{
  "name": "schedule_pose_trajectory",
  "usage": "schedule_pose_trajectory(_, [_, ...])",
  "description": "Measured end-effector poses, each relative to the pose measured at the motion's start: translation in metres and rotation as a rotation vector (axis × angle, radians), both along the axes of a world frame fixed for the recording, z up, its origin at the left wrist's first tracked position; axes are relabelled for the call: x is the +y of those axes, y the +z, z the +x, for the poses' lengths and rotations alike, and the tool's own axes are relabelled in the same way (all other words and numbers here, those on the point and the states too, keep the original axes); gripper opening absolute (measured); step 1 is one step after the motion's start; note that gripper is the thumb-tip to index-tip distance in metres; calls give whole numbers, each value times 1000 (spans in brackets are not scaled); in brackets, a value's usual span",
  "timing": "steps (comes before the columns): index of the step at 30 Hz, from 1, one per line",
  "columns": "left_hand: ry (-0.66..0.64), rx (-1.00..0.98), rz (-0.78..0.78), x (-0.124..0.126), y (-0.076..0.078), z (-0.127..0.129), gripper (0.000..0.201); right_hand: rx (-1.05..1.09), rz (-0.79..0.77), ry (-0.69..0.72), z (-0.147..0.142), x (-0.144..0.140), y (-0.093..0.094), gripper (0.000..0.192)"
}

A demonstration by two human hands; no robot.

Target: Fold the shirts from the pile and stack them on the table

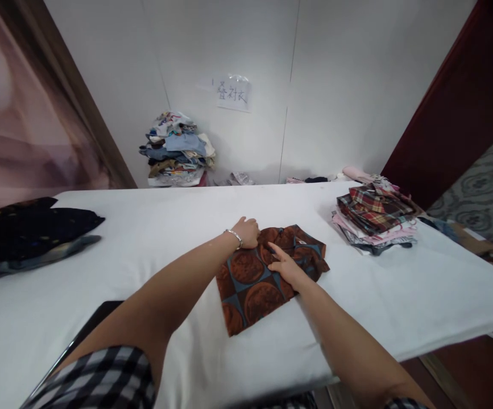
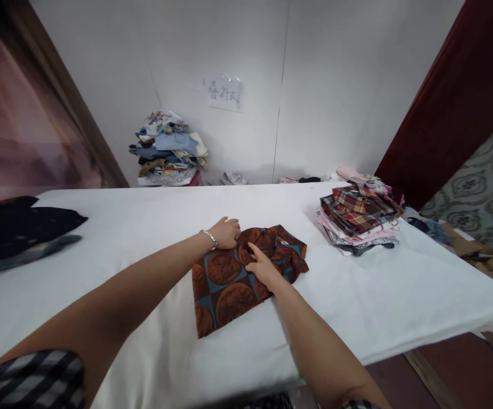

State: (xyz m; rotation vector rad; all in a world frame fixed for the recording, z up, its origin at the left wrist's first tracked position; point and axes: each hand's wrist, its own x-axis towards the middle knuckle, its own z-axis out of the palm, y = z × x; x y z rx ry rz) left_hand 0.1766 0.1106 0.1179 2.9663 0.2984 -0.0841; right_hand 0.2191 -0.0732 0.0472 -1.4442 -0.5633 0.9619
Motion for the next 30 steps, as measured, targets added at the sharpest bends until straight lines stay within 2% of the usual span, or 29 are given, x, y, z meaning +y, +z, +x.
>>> schedule_pose_trajectory(3, [127, 37, -11, 12, -9, 5, 7, -172, -115, -61, 3, -6, -1, 79])
schedule_pose_trajectory(6, [217, 26, -38, 17, -20, -1, 9, -553, -225, -46, 2, -17, 6, 72])
schedule_pose_trajectory(9, [275, -25, -83, 17, -28, -10, 23, -863, -377, 24, -2, -24, 21, 67])
schedule_pose_trajectory(11, [306, -49, -131, 17, -29, -14, 37, -969, -460, 53, -3, -29, 31, 60])
schedule_pose_trajectory(13, [316, -51, -186, 17, -28, -14, 54, -1008, -488, 9, -3, -39, 38, 50])
schedule_pose_trajectory(16, [290, -16, -248, 17, -28, -10, 79, -885, -457, -104, -6, -66, 38, 43])
schedule_pose_trajectory(18, [270, 18, -277, 15, -30, -4, 82, -638, -440, -158, -14, -90, 34, 51])
schedule_pose_trajectory(22, [249, 83, -361, 10, -33, 6, 46, -122, -322, -246, -39, -117, 24, 76])
schedule_pose_trajectory(24, [281, 87, -388, 11, -34, 4, 32, -16, -236, -270, -49, -115, 22, 86])
schedule_pose_trajectory(26, [351, 79, -399, 16, -33, -6, 28, 34, -162, -288, -55, -107, 21, 90])
schedule_pose_trajectory(30, [507, 82, -447, 31, -28, -42, 26, 142, -104, -311, -57, -90, 24, 82])
